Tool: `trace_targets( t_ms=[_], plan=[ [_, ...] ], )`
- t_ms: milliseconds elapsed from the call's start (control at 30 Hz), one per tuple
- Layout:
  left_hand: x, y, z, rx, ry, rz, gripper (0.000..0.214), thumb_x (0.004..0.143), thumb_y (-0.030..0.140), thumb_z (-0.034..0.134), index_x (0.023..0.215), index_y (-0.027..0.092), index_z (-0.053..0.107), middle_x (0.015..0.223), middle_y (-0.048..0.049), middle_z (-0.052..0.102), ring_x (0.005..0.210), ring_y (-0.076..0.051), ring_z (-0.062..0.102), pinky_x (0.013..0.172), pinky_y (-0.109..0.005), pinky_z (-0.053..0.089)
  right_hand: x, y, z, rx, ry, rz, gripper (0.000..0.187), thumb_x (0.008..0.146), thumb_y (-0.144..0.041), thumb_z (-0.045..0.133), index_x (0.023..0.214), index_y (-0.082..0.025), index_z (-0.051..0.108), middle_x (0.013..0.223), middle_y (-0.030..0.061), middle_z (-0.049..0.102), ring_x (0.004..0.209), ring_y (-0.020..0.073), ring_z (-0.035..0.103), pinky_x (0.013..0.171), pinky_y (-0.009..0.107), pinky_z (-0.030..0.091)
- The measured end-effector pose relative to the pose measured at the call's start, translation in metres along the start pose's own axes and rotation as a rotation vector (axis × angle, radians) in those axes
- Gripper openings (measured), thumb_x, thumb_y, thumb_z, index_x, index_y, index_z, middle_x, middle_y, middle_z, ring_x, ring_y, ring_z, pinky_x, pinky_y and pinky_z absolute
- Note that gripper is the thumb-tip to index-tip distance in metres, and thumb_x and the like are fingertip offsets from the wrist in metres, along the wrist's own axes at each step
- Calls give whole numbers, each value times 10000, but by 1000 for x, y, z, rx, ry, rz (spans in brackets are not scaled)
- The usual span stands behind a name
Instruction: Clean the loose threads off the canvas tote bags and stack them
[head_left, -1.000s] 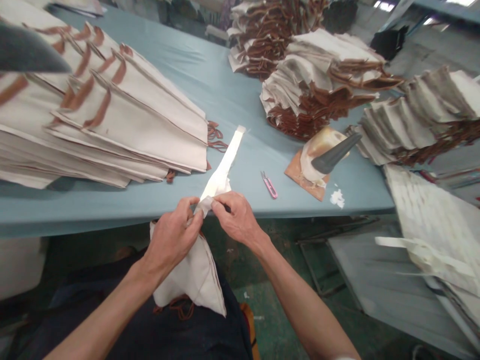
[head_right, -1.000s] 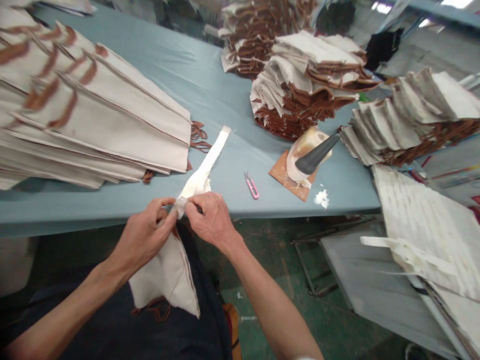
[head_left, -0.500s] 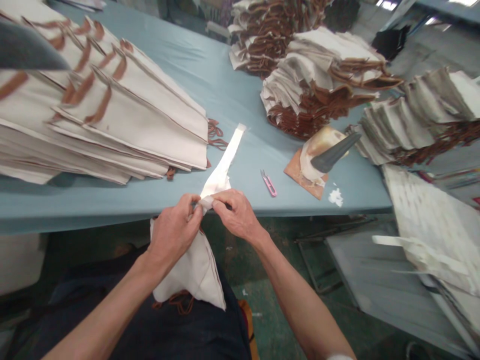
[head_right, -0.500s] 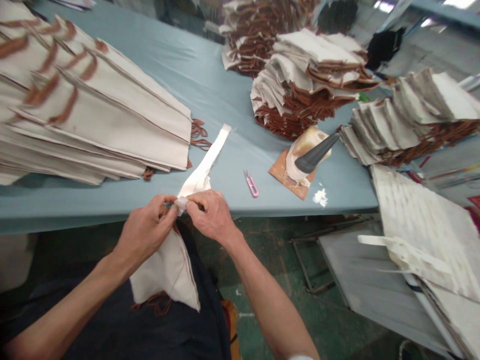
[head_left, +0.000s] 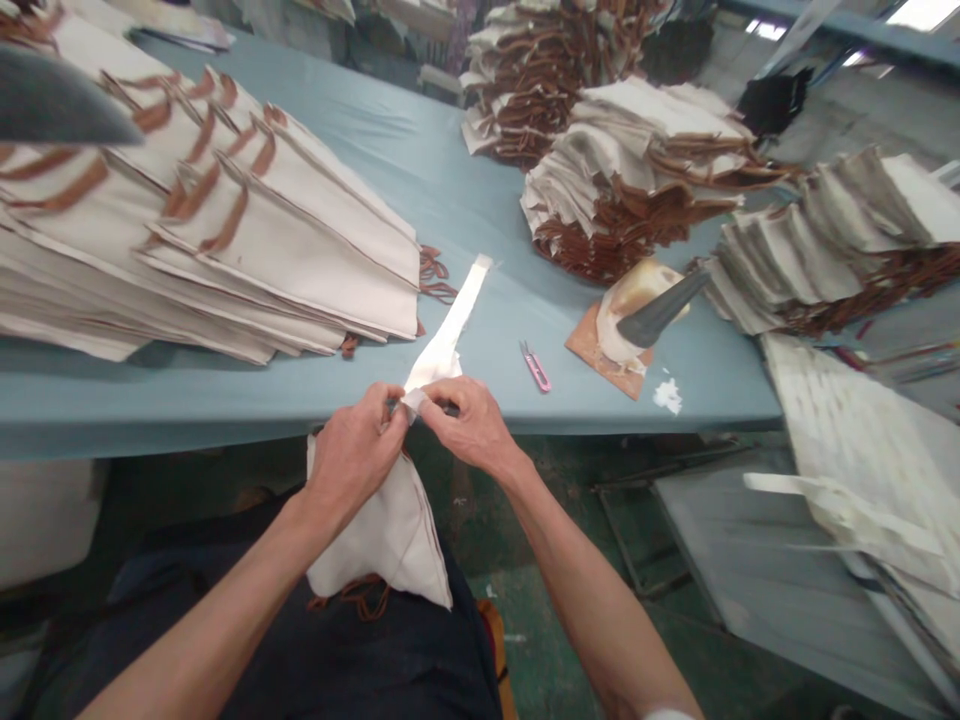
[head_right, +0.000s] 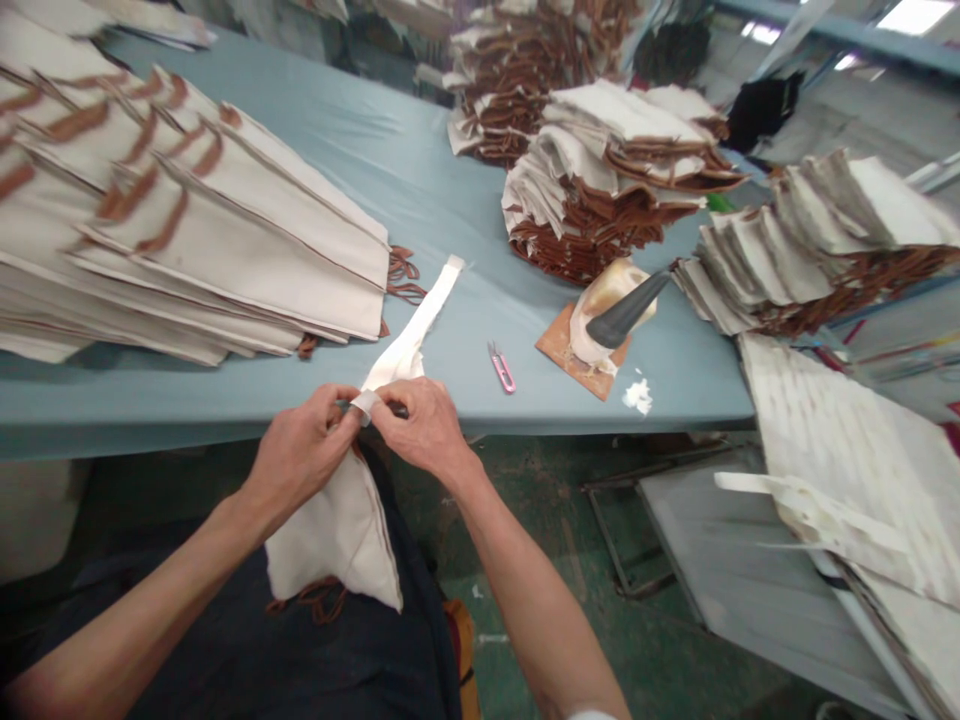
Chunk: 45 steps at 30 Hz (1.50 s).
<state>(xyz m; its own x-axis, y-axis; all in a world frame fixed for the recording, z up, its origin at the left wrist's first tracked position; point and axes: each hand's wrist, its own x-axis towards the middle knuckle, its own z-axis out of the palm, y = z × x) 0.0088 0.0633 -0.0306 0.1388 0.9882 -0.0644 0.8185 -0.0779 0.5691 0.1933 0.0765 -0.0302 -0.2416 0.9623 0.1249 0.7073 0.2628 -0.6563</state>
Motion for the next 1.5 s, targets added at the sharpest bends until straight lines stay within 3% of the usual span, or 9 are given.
trace_targets(
  t_ms=[267,500,767,1167,1333,1500],
  plan=[
    [-2,-3,-1,-29,5,34,416,1039,425,484,1279,204,741,707,-14,766,718,-295,769,636,-332,406,-4,-3,18,-107,102,59,56,960,-235,764,907,-239,747,969,56,837,1012,274,725,958,390,464],
    [-18,-16,0,34,85,78,563,1060,378,430,1531,149,637,858,-54,845,779,-294,821,726,-342,525,-5,0,22,-105,147,73,83,1003,-228,708,924,-251,709,942,42,819,984,259,724,961,380,460],
    [-19,-18,5,183,11,157,472,1067,292,463,1442,254,747,1119,-111,913,993,-328,876,752,-329,565,0,2,19,-59,173,121,108,1031,-270,654,924,-261,657,903,22,796,880,234,716,882,343,476],
    [-8,-5,-5,314,-120,200,609,1063,238,486,1662,246,596,1110,-134,915,1015,-351,883,810,-356,614,5,6,15,36,182,186,133,1067,-346,611,961,-273,645,836,3,784,827,233,744,789,316,482],
    [-5,-3,-9,338,-157,188,531,1060,214,512,1561,254,683,1108,-143,916,1023,-344,887,825,-351,631,18,11,4,84,218,237,114,1077,-341,588,1026,-272,664,810,-17,790,758,218,755,708,295,489],
    [-2,-1,-13,366,-189,162,504,1085,235,505,1556,265,682,1058,-140,919,1007,-367,893,801,-366,626,55,17,-32,102,301,244,123,1086,-362,608,1048,-268,679,829,-13,784,766,217,748,735,300,497]
  ],
)
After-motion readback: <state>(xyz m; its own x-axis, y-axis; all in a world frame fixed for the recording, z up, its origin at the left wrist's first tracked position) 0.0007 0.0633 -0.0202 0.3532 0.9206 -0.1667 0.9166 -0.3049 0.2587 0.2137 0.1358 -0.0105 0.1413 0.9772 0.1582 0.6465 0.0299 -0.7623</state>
